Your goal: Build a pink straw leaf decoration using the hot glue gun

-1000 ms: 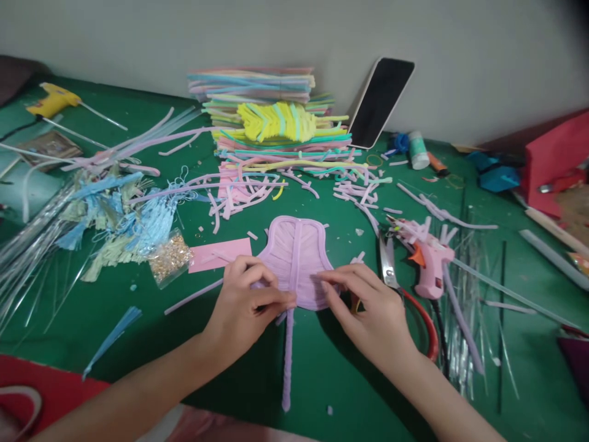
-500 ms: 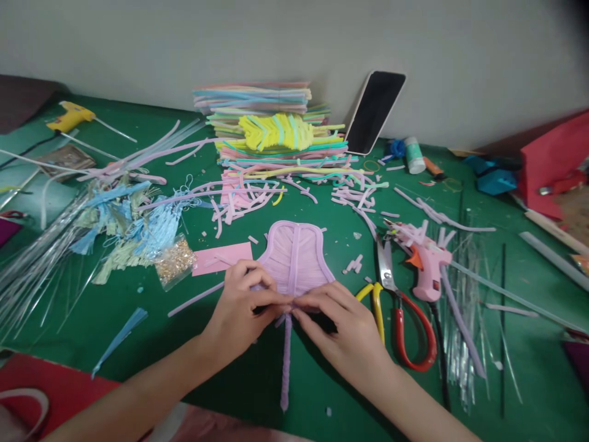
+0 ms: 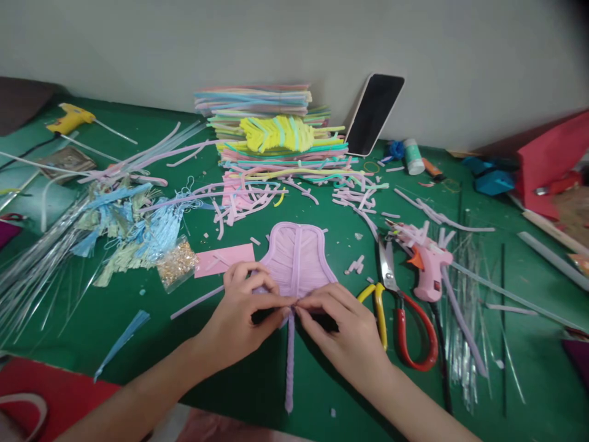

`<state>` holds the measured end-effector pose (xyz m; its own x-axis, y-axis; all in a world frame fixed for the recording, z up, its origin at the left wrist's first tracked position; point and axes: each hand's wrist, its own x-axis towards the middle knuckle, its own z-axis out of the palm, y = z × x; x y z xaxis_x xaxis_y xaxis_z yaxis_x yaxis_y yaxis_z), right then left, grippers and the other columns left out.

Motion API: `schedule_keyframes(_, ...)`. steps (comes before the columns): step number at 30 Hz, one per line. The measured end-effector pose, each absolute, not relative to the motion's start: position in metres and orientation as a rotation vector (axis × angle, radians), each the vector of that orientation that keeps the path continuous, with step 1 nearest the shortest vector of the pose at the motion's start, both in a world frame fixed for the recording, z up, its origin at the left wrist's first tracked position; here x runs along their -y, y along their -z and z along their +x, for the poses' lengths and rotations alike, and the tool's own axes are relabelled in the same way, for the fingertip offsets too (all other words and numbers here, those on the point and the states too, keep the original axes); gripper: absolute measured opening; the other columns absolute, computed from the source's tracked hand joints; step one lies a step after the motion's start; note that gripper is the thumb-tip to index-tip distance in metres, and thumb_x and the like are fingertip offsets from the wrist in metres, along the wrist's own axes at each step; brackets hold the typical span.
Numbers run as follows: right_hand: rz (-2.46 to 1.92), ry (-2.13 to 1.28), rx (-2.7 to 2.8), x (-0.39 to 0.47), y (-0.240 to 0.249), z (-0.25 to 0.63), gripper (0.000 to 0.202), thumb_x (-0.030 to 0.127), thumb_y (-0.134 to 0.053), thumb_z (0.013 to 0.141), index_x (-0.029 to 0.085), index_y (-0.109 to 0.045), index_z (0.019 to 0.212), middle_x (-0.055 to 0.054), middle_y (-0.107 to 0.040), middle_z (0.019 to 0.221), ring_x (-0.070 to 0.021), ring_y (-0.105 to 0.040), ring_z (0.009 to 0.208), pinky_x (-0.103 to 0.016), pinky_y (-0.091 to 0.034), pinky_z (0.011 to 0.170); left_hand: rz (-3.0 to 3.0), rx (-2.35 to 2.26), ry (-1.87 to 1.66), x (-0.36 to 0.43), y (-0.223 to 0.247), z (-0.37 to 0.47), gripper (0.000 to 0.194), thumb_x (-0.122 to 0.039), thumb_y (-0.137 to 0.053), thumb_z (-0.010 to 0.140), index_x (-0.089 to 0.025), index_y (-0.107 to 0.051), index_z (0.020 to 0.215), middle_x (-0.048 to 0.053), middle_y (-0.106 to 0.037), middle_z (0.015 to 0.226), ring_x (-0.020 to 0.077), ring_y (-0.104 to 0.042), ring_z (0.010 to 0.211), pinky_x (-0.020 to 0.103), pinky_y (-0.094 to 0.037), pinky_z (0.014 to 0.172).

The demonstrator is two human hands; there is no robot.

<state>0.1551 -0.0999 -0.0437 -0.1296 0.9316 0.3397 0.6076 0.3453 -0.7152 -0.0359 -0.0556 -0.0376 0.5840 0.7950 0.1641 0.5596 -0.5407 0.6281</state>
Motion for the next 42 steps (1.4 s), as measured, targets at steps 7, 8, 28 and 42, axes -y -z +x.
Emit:
schedule_keyframes(7,-1.355,-0.536,1.840,0.099,0.043,0.156,0.010,0.013,-0.060,0.086,0.021,-0.064,0.082,-0.003,-0.066,0.074,-0.0167,-0.062,0.073,-0.032,-0.052,0.066,2.255,-1.072,-0.599,0.055,0.039,-0.037,0.025,-0.020,-0.066,0.083,-0.033,-0.074,0.102,0.003,-0.065,0.089,0.0263,-0.043,0.107,0.051,-0.032,0.097)
schedule_keyframes(8,-1.356,-0.539,1.840,0.099,0.043,0.157,0.010,0.013,-0.060,0.086,0.021,-0.064,0.082,-0.003,-0.066,0.074,-0.0167,-0.062,0.072,-0.032,-0.053,0.066,2.255,-1.072,-0.608,0.054,0.040,-0.037,0.025,-0.020,-0.067,0.082,-0.033,-0.074,0.102,0.002,-0.065,0.088,0.0264,-0.043,0.107,0.051,-0.032,0.096)
schedule_keyframes(28,-2.782,-0.257,1.430,0.098,0.009,0.296,0.048,0.065,-0.043,0.085,0.021,-0.058,0.069,-0.012,-0.066,0.066,-0.0303,-0.064,0.065,-0.036,-0.041,0.058,2.646,-1.459,-0.515,-0.017,0.024,-0.060,0.023,-0.033,-0.055,0.088,-0.025,-0.077,0.090,0.008,-0.072,0.091,0.0347,-0.052,0.103,0.054,-0.038,0.087)
schedule_keyframes(42,-2.719,-0.561,0.878,0.067,-0.002,0.290,0.033,0.057,-0.057,0.076,0.025,-0.054,0.078,-0.011,-0.071,0.065,-0.0312,-0.067,0.074,-0.035,-0.040,0.063,2.575,-0.981,-0.388,-0.077,0.020,0.005,0.014,-0.027,-0.064,0.086,-0.018,-0.074,0.089,0.005,-0.070,0.086,0.0226,-0.054,0.091,0.036,-0.040,0.085)
